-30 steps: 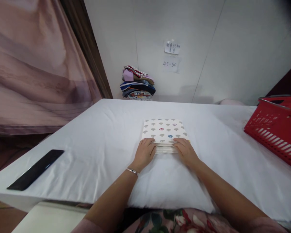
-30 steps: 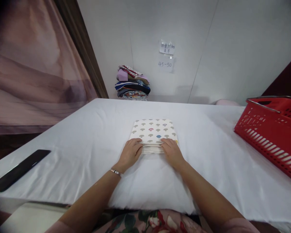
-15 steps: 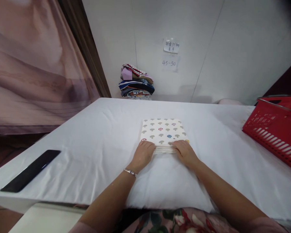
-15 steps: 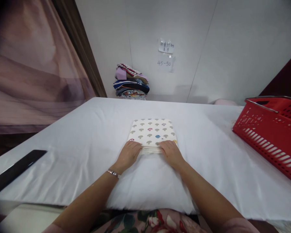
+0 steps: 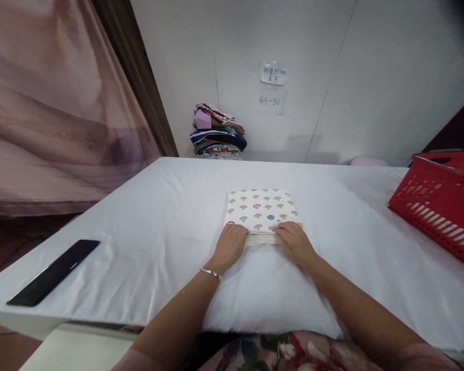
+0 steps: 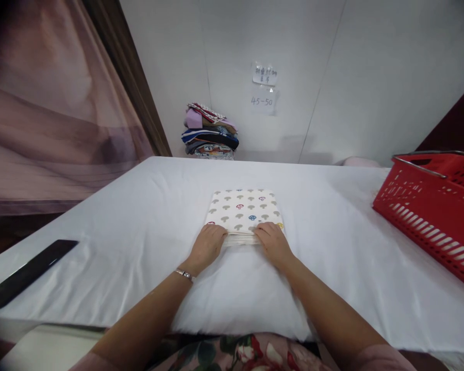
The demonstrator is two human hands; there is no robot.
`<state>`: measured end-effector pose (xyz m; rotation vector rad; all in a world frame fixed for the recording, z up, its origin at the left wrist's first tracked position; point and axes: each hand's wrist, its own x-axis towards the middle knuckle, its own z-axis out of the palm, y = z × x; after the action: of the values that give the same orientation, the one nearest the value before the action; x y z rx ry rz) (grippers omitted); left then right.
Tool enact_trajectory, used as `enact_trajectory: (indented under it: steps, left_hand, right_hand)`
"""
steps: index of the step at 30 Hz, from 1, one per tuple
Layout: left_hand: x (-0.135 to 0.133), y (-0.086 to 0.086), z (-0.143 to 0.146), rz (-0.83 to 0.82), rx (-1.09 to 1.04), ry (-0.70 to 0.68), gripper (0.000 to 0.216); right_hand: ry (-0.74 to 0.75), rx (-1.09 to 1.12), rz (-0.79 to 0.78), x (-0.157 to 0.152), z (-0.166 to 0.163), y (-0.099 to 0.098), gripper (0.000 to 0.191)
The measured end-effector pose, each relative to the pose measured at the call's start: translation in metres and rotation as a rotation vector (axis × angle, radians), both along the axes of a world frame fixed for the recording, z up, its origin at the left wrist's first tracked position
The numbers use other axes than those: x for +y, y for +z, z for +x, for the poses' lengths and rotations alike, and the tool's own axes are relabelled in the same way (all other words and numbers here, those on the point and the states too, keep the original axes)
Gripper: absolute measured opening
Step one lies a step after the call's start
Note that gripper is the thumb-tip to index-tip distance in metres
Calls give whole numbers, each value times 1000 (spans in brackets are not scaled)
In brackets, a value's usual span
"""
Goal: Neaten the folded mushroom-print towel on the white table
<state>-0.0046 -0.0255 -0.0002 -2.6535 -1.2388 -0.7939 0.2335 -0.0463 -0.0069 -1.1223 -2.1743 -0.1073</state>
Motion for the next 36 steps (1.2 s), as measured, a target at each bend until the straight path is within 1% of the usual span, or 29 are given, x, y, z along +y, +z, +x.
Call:
enact_trajectory:
  steps: [4, 10, 15, 19, 22, 25, 27, 29, 31, 33, 35, 36]
  left_hand:
    - [-1, -1, 0, -35, -6, 26, 20]
    - [-4, 0, -3, -81, -44, -88, 18]
    - [-3, 0, -4, -90, -71, -93, 21]
    - [-4, -1, -4, -60, -64, -73, 23]
    - [-5, -1, -4, -40, -58, -66, 22]
    - [-5, 1, -5, -51, -66, -72, 22]
    - [-5, 4, -5, -83, -88, -70, 23]
    - [-6, 7, -5, -136, -127, -60, 26]
    - [-7, 9, -6, -199, -191, -39, 29]
    - [-5, 9, -7, -255, -274, -7, 30]
    - [2, 8, -9, -272, -362, 40, 27]
    - [7, 8, -11, -260, -399, 73, 25]
  right_hand:
    - [14, -8, -12, 0, 2, -2, 27]
    - [8, -2, -16, -1, 2, -1, 27]
    - [8, -7, -68, -3, 1, 1, 28]
    - [-8, 9, -120, -6, 0, 9, 27]
    - [-31, 19, -117, -5, -4, 18, 28]
    - [-19, -88, -152, -3, -9, 19, 32]
    - [-8, -188, -226, -3, -10, 14, 37]
    - [-7, -241, -302, -5, -10, 10, 44]
    - [-2, -227, -364, -8, -9, 9, 47]
    - [-3, -156, -395, -7, -5, 11, 45]
    - [-50, -48, -374, 0, 2, 16, 43]
    - [-97, 4, -355, 6, 6, 18, 42]
